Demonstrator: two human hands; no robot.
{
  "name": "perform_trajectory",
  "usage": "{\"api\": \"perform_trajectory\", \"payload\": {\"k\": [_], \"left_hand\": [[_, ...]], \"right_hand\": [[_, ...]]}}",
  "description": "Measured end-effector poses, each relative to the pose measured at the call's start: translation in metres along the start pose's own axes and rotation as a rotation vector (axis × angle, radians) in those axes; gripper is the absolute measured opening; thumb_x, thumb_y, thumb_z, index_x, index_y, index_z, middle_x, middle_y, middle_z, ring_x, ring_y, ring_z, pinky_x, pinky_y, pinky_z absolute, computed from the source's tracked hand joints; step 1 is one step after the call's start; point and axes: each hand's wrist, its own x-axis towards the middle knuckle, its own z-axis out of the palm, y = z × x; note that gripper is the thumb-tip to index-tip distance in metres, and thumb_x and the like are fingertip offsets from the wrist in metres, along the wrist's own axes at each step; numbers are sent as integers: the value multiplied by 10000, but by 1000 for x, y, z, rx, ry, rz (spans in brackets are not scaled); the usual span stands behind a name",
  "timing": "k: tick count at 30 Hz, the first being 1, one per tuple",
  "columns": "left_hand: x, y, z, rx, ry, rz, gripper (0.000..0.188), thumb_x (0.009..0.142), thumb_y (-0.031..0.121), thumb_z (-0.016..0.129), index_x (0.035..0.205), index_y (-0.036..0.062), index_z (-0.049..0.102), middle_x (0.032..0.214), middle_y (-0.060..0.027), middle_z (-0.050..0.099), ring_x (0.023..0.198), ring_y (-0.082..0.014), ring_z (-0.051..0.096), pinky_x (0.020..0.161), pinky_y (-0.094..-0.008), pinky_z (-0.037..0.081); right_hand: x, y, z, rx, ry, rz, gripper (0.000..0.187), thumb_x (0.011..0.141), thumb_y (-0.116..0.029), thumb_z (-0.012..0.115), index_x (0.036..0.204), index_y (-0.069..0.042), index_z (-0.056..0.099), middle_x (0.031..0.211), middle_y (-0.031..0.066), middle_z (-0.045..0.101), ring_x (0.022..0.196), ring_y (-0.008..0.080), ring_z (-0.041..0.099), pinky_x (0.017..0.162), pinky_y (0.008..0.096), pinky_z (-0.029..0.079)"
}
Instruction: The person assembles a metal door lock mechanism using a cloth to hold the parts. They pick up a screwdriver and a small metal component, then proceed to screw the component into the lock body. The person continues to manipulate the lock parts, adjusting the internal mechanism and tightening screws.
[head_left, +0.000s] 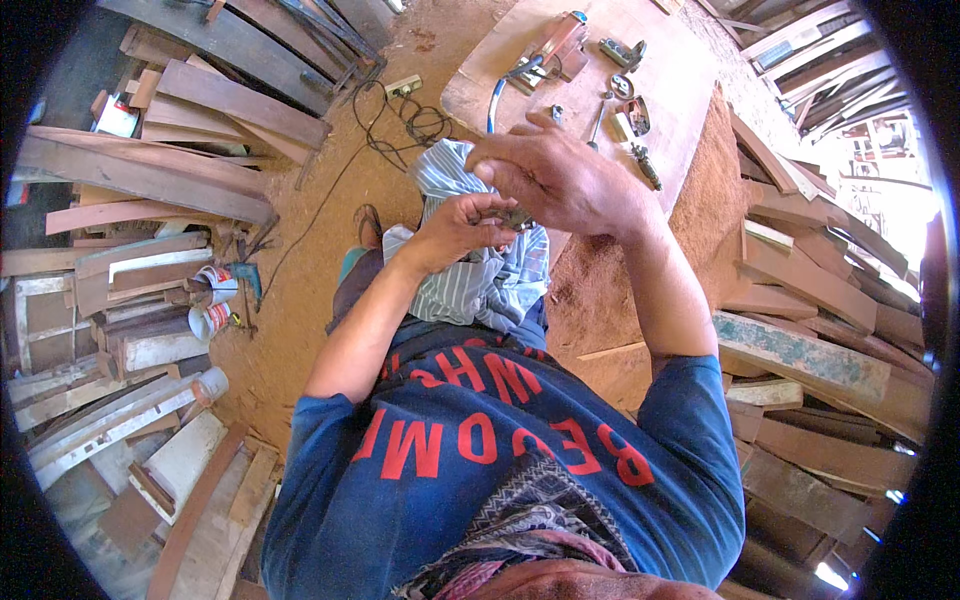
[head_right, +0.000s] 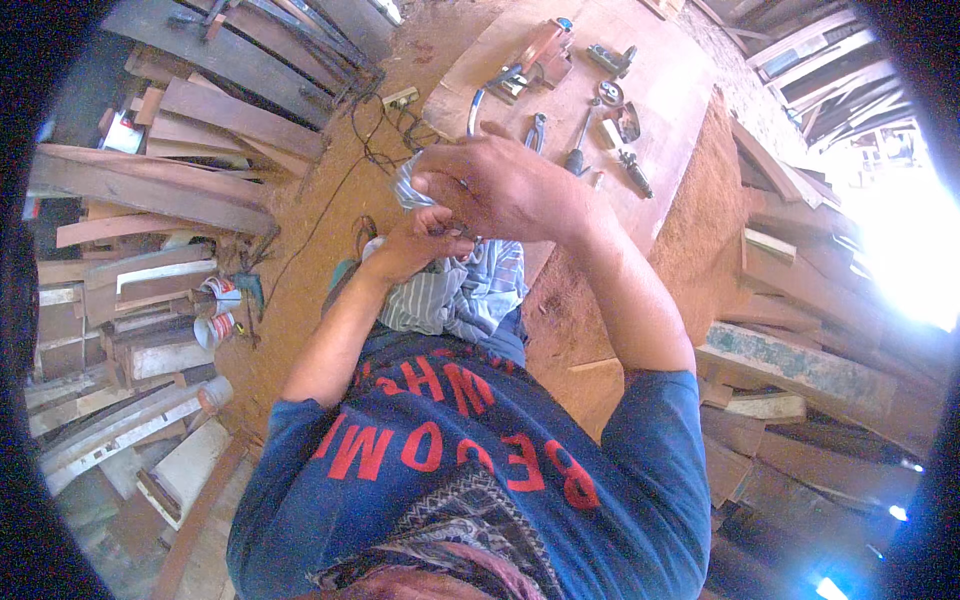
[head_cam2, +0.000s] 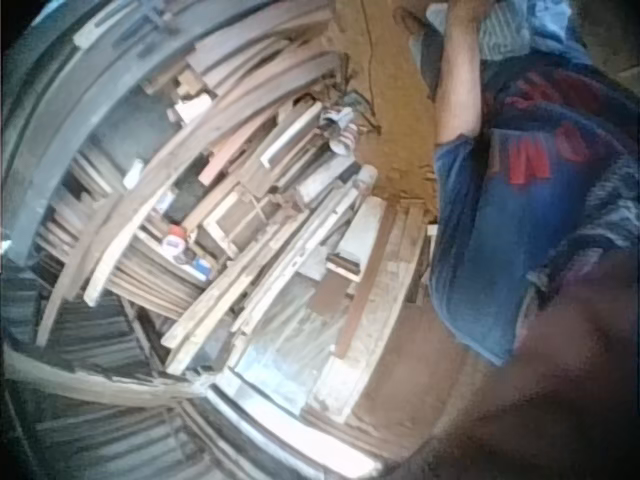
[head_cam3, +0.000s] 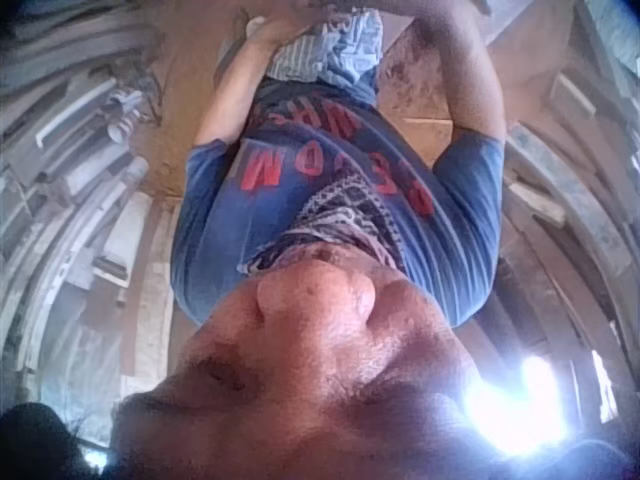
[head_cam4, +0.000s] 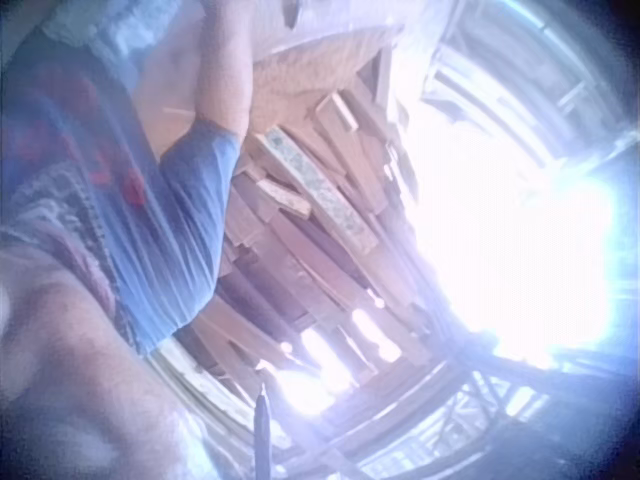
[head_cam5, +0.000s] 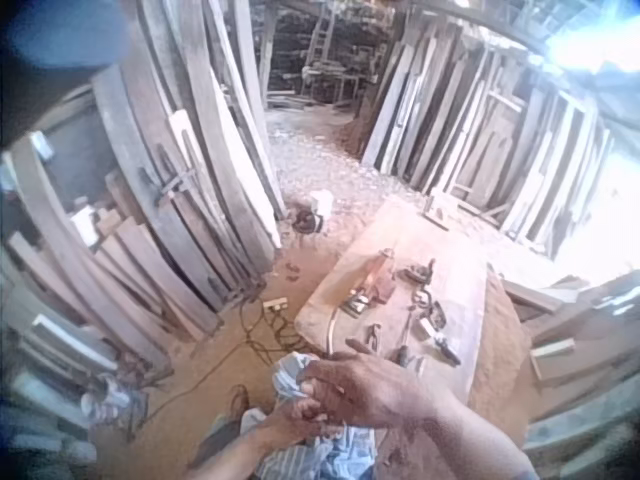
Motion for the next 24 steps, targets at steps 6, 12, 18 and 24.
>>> {"api": "perform_trajectory", "payload": {"k": [6, 12, 18, 24], "left_hand": [[0, 2, 3, -2, -25, 49, 384, 928, 61, 761, 1296, 37, 654, 1136, -14, 728, 968, -86, 673, 854, -264, 555], [0, 11, 7, -38, -31, 37, 397, 930, 74, 761, 1310, 31, 654, 1148, 1, 722, 975, -71, 661, 843, -257, 544], [-2, 5, 1, -1, -33, 25, 392, 932, 100, 765, 1304, 40, 655, 1106, 18, 716, 943, -68, 652, 834, -254, 514], [-2, 3, 2, -46, -30, 66, 337, 928, 90, 766, 1247, 61, 662, 1071, 11, 706, 933, -94, 656, 810, -267, 526]], "right_hand": [[21, 11, 3, 200, -219, 5, 419, 1098, -408, 464, 1150, -43, 664, 936, 202, 697, 921, 361, 672, 874, 477, 484], [28, 20, 6, 220, -7, 56, 472, 1101, -445, 455, 1092, -18, 654, 878, 223, 688, 850, 378, 685, 759, 477, 517], [27, 15, 6, 198, -149, 46, 453, 1105, -418, 448, 1127, -20, 662, 916, 233, 699, 902, 411, 693, 788, 483, 527], [25, 24, 9, 357, -316, -54, 491, 1114, -436, 424, 1138, -3, 654, 954, 194, 721, 925, 325, 712, 841, 439, 544]]}}
